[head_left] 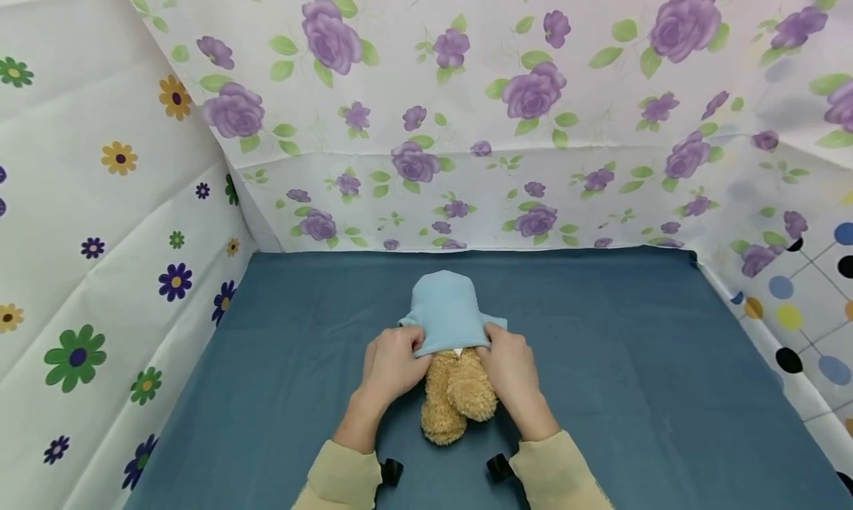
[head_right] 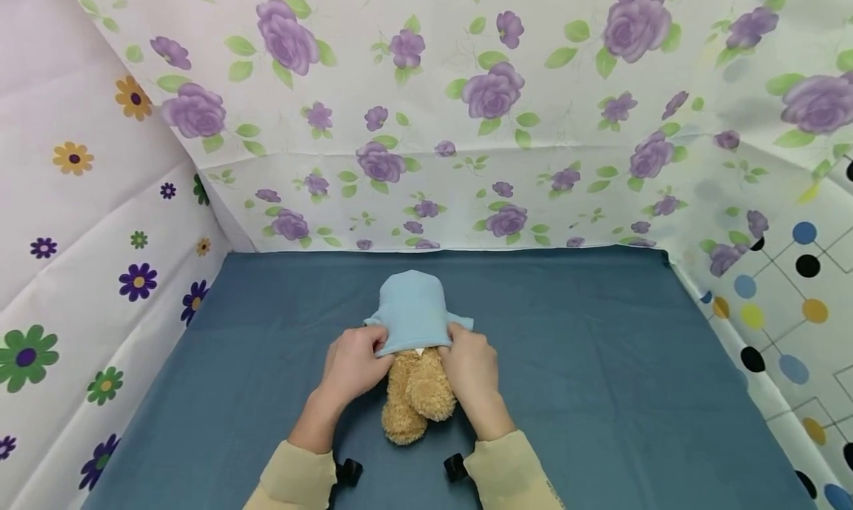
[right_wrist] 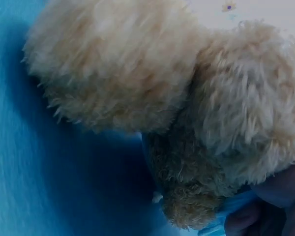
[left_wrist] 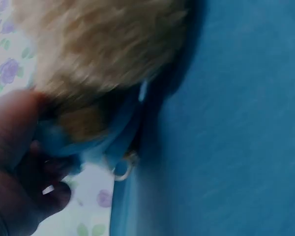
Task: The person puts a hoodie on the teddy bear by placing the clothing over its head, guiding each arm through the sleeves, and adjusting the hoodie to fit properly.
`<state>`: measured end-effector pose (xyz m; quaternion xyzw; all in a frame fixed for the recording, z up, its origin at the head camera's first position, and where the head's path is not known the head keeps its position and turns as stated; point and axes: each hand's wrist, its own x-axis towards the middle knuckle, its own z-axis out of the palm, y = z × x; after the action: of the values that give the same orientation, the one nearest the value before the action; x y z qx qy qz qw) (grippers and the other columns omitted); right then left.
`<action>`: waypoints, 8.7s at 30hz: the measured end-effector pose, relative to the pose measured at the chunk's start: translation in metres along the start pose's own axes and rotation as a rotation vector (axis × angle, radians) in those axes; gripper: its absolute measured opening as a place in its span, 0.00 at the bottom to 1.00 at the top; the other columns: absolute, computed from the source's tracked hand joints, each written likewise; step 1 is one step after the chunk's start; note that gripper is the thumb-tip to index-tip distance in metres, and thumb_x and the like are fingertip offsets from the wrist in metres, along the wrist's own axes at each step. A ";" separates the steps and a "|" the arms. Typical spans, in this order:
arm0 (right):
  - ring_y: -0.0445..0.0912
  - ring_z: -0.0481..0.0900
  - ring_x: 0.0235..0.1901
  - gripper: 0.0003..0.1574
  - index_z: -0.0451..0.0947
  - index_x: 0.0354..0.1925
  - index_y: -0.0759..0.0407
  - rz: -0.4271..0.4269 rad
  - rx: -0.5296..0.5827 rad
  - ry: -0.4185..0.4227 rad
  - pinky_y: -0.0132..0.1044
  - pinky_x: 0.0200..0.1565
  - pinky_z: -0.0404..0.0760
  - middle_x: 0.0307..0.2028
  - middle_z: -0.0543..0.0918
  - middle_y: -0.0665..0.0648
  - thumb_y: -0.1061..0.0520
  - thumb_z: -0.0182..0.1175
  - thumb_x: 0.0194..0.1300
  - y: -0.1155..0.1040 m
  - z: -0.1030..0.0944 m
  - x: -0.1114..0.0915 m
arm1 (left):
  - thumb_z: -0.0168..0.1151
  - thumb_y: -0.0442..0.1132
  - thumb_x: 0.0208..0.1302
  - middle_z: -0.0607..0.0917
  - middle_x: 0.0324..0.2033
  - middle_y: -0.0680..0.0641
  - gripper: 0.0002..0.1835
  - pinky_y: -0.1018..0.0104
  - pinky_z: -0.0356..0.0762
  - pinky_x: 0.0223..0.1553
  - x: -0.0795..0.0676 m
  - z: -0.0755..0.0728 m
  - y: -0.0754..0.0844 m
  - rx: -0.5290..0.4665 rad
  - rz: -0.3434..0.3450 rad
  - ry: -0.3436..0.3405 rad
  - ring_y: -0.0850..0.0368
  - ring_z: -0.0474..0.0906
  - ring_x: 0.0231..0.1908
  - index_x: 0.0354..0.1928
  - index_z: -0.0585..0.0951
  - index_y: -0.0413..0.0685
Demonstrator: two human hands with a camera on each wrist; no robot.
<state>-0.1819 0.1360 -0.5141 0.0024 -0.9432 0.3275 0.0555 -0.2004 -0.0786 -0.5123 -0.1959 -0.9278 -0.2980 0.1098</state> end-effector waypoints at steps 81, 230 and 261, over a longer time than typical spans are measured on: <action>0.51 0.86 0.48 0.20 0.87 0.60 0.50 -0.120 0.092 -0.101 0.50 0.45 0.85 0.52 0.87 0.55 0.45 0.69 0.76 -0.020 -0.032 0.071 | 0.71 0.41 0.75 0.86 0.48 0.46 0.11 0.49 0.78 0.48 0.048 -0.025 -0.002 -0.135 -0.103 0.149 0.45 0.80 0.49 0.53 0.90 0.47; 0.49 0.72 0.38 0.07 0.74 0.45 0.56 -0.288 0.236 -0.192 0.48 0.42 0.73 0.48 0.74 0.57 0.57 0.53 0.86 -0.001 -0.025 0.045 | 0.68 0.42 0.77 0.73 0.45 0.48 0.04 0.55 0.72 0.42 0.030 -0.007 0.000 -0.503 -0.126 -0.128 0.51 0.71 0.38 0.48 0.87 0.55; 0.59 0.74 0.56 0.16 0.83 0.53 0.61 -0.265 0.062 -0.274 0.56 0.59 0.74 0.54 0.75 0.60 0.56 0.50 0.87 -0.012 -0.020 0.034 | 0.60 0.40 0.83 0.70 0.40 0.44 0.09 0.57 0.64 0.40 0.030 -0.010 0.001 -0.552 -0.111 -0.225 0.52 0.65 0.35 0.56 0.76 0.47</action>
<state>-0.2132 0.1400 -0.4876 0.1727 -0.9229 0.3427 -0.0308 -0.2258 -0.0750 -0.4946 -0.1992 -0.8272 -0.5210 -0.0675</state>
